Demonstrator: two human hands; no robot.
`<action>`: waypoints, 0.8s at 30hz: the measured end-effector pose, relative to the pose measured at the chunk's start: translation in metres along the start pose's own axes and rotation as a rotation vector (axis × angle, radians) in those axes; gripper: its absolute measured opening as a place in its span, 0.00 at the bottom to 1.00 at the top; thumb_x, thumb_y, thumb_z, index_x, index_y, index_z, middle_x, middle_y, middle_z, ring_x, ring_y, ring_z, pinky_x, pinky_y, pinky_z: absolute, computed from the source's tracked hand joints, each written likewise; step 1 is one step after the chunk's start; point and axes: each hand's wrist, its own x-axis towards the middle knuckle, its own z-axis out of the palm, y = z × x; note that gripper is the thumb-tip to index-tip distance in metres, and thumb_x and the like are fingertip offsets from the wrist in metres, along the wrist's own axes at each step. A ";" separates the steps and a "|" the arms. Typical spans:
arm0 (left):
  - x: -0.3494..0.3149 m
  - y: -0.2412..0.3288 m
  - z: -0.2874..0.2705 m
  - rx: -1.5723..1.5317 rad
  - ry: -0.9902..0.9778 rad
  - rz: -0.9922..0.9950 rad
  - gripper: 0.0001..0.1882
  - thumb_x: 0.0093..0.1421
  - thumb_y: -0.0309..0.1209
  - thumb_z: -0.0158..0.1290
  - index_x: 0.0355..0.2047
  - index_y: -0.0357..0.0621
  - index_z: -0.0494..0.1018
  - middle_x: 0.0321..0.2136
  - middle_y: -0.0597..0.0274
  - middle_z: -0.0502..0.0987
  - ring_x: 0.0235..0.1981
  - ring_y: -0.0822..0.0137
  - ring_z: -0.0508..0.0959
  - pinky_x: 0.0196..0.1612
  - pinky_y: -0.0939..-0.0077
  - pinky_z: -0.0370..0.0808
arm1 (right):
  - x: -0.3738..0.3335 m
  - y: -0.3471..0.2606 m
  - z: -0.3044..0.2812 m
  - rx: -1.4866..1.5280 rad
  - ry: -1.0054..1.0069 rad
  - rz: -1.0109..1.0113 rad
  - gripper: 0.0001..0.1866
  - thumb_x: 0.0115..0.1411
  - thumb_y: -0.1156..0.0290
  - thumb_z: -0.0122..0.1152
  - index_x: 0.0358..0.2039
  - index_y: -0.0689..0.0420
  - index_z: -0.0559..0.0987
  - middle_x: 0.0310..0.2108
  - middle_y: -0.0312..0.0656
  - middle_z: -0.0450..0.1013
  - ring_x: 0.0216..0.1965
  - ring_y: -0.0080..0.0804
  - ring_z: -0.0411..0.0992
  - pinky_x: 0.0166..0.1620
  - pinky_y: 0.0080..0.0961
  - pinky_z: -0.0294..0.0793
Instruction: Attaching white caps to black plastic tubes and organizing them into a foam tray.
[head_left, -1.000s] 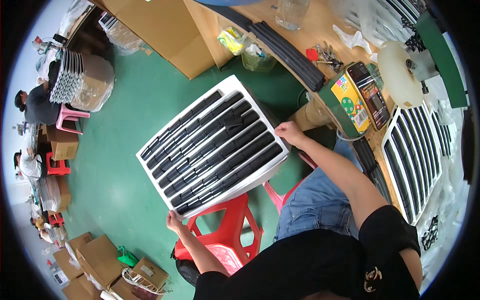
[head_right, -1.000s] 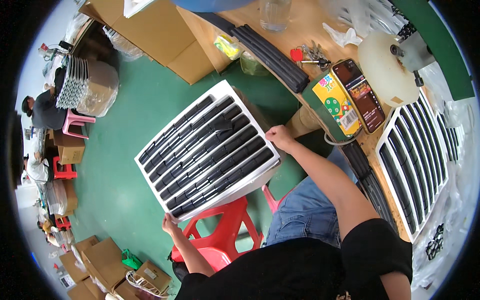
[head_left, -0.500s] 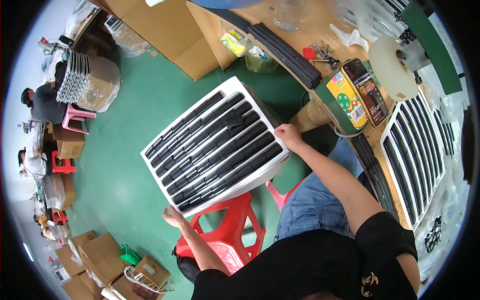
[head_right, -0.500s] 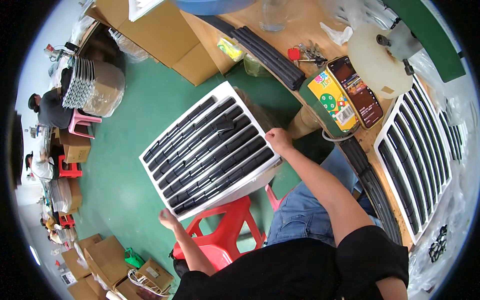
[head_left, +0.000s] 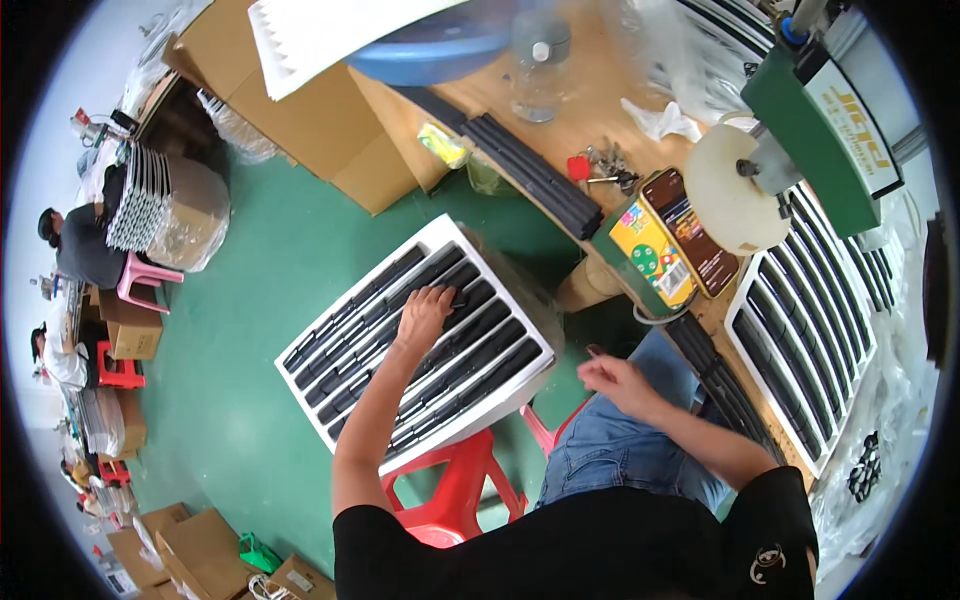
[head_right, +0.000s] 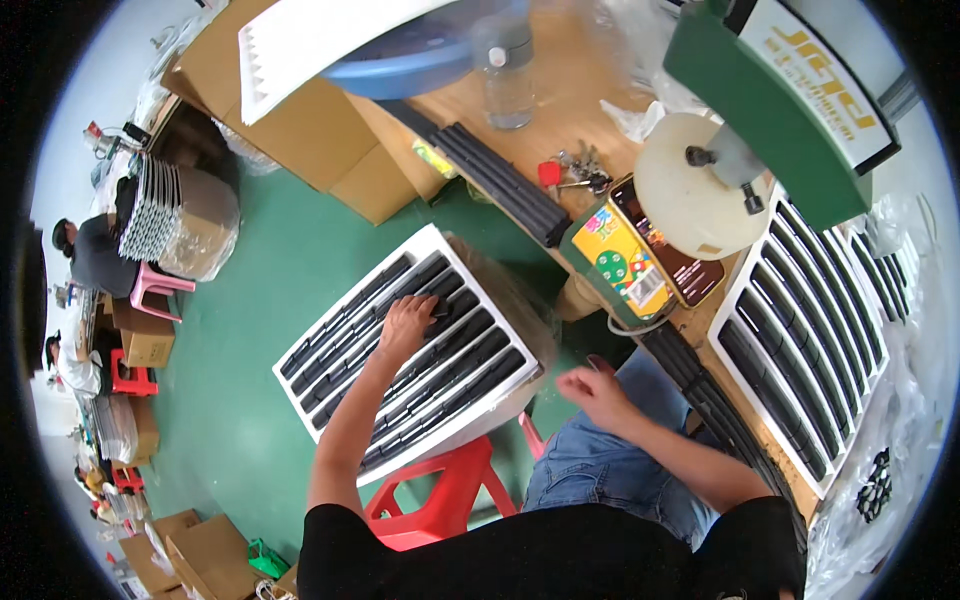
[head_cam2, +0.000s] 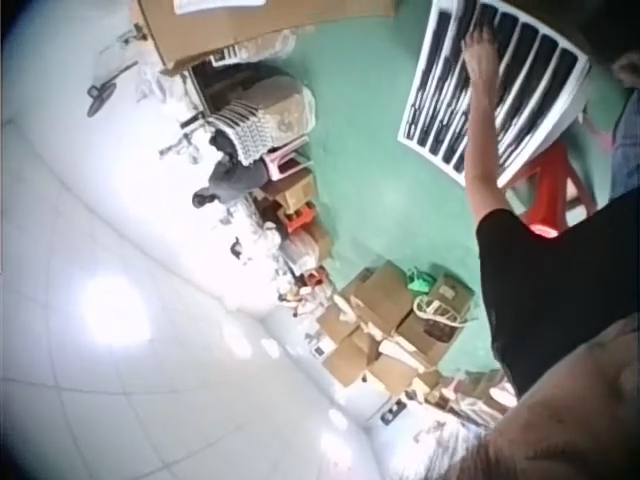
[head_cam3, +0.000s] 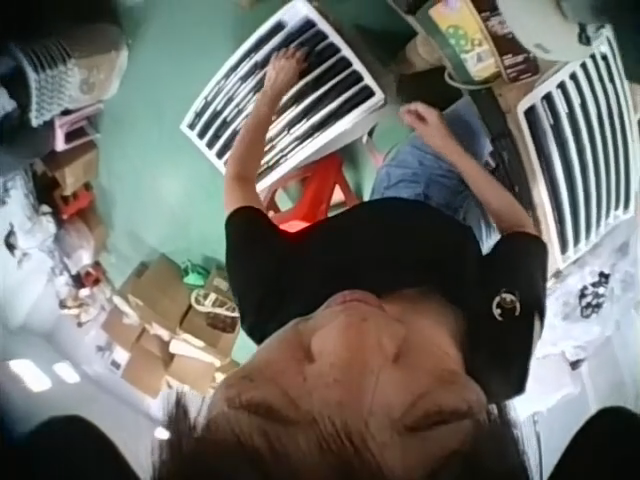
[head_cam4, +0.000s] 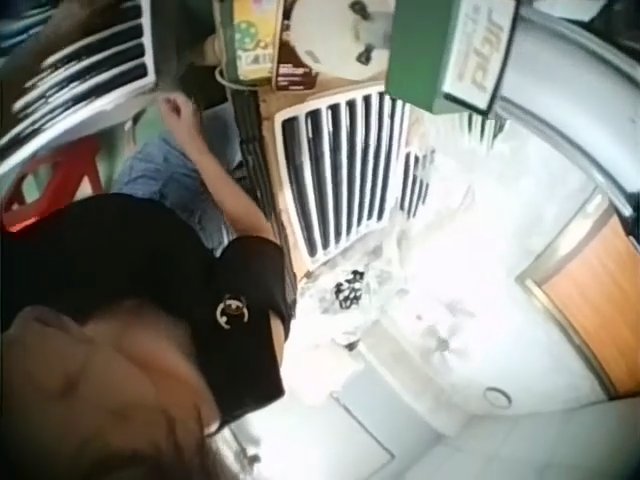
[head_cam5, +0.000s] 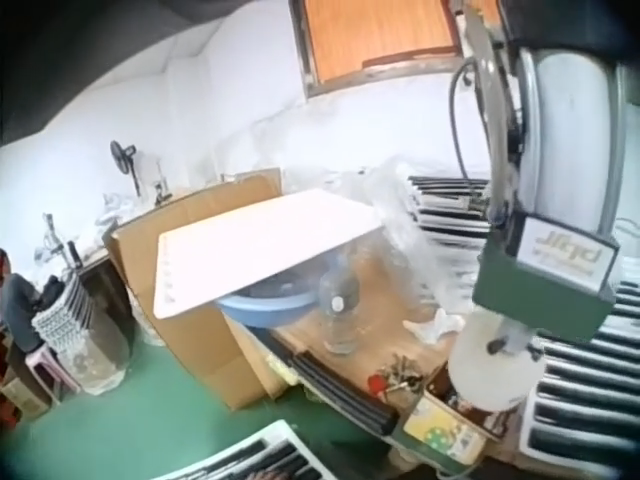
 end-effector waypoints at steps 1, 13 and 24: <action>0.009 0.002 -0.006 -0.094 0.030 0.001 0.18 0.48 0.31 0.56 0.42 0.45 0.70 0.35 0.58 0.74 0.40 0.59 0.73 0.42 0.66 0.68 | -0.016 0.001 -0.005 0.079 0.064 0.048 0.10 0.58 0.71 0.55 0.38 0.62 0.75 0.32 0.35 0.74 0.33 0.18 0.70 0.37 0.17 0.70; 0.097 -0.049 0.039 -0.322 0.349 -0.486 0.19 0.46 0.26 0.58 0.41 0.48 0.72 0.37 0.52 0.76 0.39 0.51 0.75 0.43 0.61 0.71 | -0.095 -0.046 -0.037 0.322 0.229 0.156 0.12 0.61 0.70 0.52 0.43 0.63 0.72 0.37 0.38 0.72 0.38 0.21 0.71 0.42 0.17 0.69; 0.091 -0.044 0.050 -0.132 0.113 -0.391 0.22 0.58 0.35 0.47 0.51 0.39 0.64 0.52 0.44 0.64 0.49 0.47 0.68 0.50 0.61 0.65 | -0.140 -0.019 -0.047 0.371 0.413 0.025 0.12 0.59 0.71 0.54 0.42 0.61 0.75 0.37 0.39 0.74 0.38 0.22 0.71 0.43 0.19 0.70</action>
